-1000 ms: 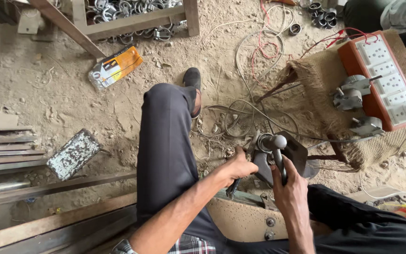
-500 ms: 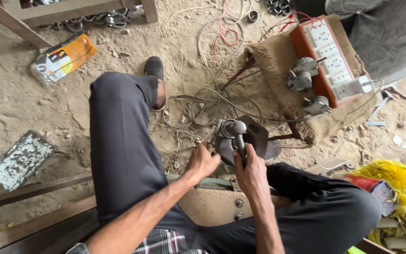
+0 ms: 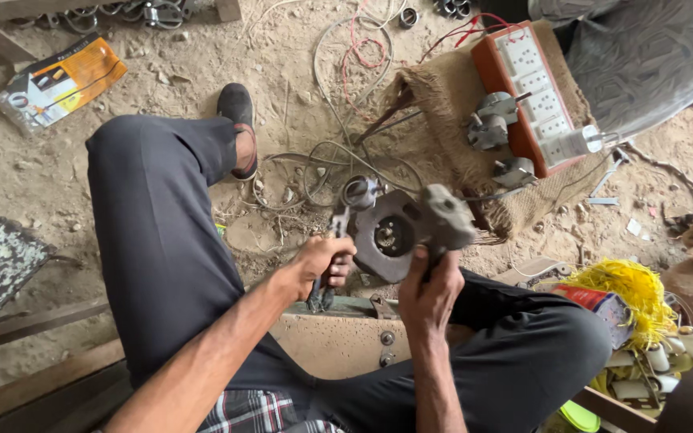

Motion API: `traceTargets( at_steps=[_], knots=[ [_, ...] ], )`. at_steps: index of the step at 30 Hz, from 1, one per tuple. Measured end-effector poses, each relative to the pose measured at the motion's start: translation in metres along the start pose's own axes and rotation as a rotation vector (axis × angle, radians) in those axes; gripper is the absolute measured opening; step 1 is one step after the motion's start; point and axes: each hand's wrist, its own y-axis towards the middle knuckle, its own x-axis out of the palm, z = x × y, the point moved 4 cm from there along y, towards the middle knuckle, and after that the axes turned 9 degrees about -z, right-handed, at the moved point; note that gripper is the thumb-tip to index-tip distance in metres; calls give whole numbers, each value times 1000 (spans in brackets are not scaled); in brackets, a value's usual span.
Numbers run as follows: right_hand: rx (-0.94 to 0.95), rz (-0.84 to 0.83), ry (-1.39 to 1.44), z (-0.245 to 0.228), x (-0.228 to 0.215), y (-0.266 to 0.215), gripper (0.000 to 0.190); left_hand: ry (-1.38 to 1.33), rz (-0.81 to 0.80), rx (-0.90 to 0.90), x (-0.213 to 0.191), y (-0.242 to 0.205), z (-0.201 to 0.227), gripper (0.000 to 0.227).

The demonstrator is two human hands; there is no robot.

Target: The person sits on the ground and uses a hammer and a metal punch to shape a metal ring held in a vise. They repeatedly strike the punch to deform the ring, then remove it to inspect the fit before continuing.

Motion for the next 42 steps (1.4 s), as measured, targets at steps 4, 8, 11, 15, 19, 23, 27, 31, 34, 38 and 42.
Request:
traceTargets(
  at_steps=[4,8,11,15,19,23,27,31,34,38,42],
  knots=[
    [176,8,96,-1,-4,-7,45,-145,-495,73,22,-15,8,18],
    [161,-15,24,-6,-10,-9,42,-130,-467,-64,29,-19,-4,20],
    [144,-85,-28,-12,-11,-10,39,27,-284,-127,19,-18,-14,29],
    [137,-186,-59,-22,-8,-7,35,221,-171,-156,2,-15,-21,31],
    [131,-201,-63,-35,-16,0,33,176,-243,-157,-1,-6,-28,34],
    [61,-104,-94,-53,-28,-6,31,65,-349,-129,-2,-6,-32,33],
    [56,-125,-43,-57,-25,-7,29,58,-296,-172,0,-6,-30,33],
    [206,-346,-127,-48,-8,-13,24,4,-300,-153,5,-9,-28,27],
    [199,-319,-186,-45,-6,-11,26,73,-308,-97,11,-10,-19,25],
    [236,-288,-134,-35,-20,4,27,207,-55,-45,11,-16,10,21],
    [270,-442,-382,-9,-46,21,87,810,327,-117,-17,-33,64,27]
  ],
)
